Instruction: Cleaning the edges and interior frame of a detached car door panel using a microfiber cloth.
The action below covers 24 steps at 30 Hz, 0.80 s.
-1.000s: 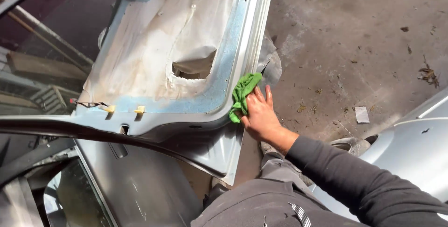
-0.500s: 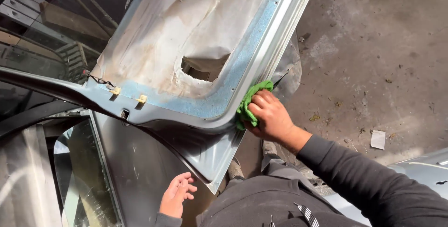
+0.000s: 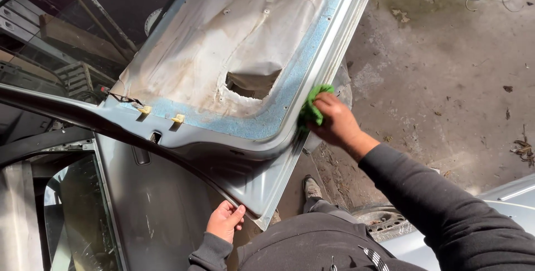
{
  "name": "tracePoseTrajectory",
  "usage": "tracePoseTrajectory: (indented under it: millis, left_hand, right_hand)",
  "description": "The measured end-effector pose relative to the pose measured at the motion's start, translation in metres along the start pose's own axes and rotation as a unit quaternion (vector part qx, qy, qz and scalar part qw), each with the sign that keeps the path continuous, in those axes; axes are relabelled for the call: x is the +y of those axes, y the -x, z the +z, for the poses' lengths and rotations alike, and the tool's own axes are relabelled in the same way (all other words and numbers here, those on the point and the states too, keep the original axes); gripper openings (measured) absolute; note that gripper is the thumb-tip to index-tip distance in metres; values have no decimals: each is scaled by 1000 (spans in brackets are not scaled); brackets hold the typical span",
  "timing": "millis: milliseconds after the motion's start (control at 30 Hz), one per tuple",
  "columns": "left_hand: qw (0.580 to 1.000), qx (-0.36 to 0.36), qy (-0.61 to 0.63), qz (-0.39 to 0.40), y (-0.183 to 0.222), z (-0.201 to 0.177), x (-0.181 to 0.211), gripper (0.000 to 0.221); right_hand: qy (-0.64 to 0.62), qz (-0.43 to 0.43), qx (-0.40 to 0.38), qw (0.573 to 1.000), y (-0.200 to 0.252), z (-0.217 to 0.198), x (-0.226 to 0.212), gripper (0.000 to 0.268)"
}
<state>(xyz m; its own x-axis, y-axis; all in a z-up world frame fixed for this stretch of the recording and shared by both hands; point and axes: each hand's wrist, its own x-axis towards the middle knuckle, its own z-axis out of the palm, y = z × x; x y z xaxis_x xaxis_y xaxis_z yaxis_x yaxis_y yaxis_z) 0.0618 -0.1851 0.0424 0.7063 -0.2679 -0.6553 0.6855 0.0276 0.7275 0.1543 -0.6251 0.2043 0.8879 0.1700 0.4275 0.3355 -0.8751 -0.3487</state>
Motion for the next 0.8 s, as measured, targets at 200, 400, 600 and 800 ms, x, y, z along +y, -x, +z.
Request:
tracePoseTrajectory:
  millis: [200,400,600,800]
  left_hand:
    - [999,-15,50,4,-1,0,-7,9]
    - [999,-14,43,-1,-8,0,-12,13]
    - [999,-19,48,6,-4,3,-11,13]
    - [999,-16,37,9,-7,2,-12,15]
  right_hand:
    - [-21,54,-33,998,18,-4,-50,30]
    - [-12,6,-31,999,-1,-4,-27,24]
    - [63,2,-56,996,14,4,-59,25]
    - [27,-8,-37,999,7,9,-17,24]
